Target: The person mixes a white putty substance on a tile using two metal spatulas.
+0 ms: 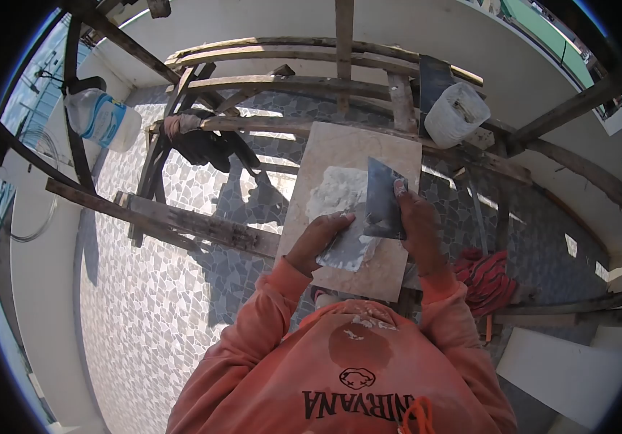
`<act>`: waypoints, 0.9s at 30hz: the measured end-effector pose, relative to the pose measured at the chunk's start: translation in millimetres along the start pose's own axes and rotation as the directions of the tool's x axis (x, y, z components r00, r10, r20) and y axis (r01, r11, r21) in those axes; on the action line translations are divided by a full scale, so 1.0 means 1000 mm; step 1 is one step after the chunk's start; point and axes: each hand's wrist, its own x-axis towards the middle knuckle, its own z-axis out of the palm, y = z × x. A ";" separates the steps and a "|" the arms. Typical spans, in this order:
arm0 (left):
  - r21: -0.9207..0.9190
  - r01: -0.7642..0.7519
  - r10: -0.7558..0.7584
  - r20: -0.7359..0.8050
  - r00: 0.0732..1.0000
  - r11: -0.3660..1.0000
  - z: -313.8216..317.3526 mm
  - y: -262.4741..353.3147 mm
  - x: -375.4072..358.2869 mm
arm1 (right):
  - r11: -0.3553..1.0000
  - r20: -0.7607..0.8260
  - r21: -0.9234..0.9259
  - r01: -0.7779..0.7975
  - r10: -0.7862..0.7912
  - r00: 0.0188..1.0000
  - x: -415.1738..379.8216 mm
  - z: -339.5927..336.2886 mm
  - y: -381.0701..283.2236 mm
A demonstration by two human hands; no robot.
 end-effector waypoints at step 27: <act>0.524 -0.232 0.389 -0.212 0.897 0.819 -0.042 0.053 0.018 | -0.094 0.655 -0.646 0.758 -0.579 0.486 -0.073 -0.047 0.020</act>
